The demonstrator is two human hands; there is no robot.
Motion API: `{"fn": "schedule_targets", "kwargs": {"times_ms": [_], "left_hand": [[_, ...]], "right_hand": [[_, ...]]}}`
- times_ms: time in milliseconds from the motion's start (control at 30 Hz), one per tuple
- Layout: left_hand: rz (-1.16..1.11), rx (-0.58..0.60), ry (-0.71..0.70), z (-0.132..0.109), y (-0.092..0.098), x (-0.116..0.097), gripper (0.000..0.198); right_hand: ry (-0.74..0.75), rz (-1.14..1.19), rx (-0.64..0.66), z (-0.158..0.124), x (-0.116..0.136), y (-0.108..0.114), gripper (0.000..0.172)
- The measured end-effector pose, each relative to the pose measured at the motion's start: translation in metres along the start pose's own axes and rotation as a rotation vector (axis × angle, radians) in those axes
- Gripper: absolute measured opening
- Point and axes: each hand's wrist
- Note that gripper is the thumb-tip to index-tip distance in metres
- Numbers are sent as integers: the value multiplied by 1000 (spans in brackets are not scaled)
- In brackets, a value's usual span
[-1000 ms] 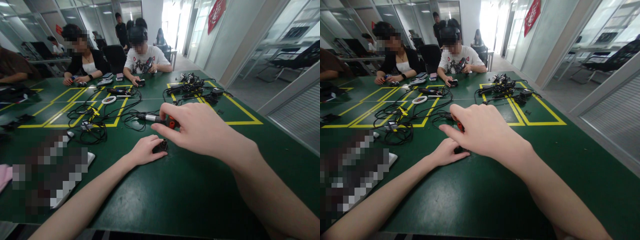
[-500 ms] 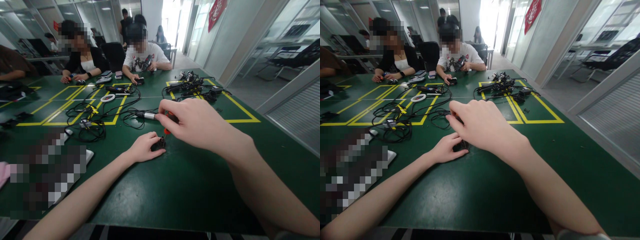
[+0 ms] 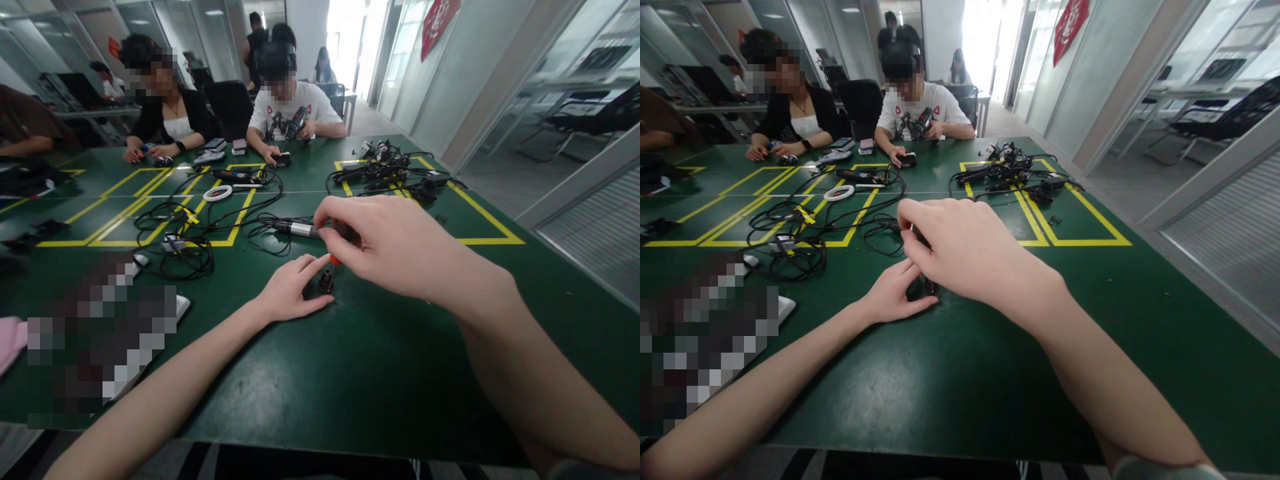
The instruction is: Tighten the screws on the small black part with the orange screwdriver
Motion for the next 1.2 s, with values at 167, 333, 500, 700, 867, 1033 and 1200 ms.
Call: {"fn": "schedule_targets", "kwargs": {"times_ms": [167, 333, 500, 700, 867, 1033, 1200], "left_hand": [[-35, 3, -20, 0, -2, 1, 70], [-40, 12, -30, -1, -1, 0, 67], [-39, 36, -40, -1, -1, -1, 60], [-57, 49, -19, 1, 0, -1, 59], [-61, 48, -8, 1, 0, -1, 58], [-86, 42, -18, 1, 1, -2, 54], [-64, 42, -25, 2, 3, -3, 53]], "right_hand": [[3, 58, 25, -2, 1, 0, 24], [24, 101, 13, 1, 0, -2, 32], [51, 156, -3, 1, -2, -3, 23], [79, 170, -19, 1, -2, -2, 27], [78, 162, -18, 1, -1, -3, 27], [-19, -14, -37, 0, 3, -3, 29], [-96, -147, -34, 2, 0, -1, 30]]}}
Point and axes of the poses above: each hand's wrist, its own z-axis towards the middle knuckle, its own y-axis out of the back of the hand, x = y × z, and after that the axes turned 11 degrees about -y, right-handed
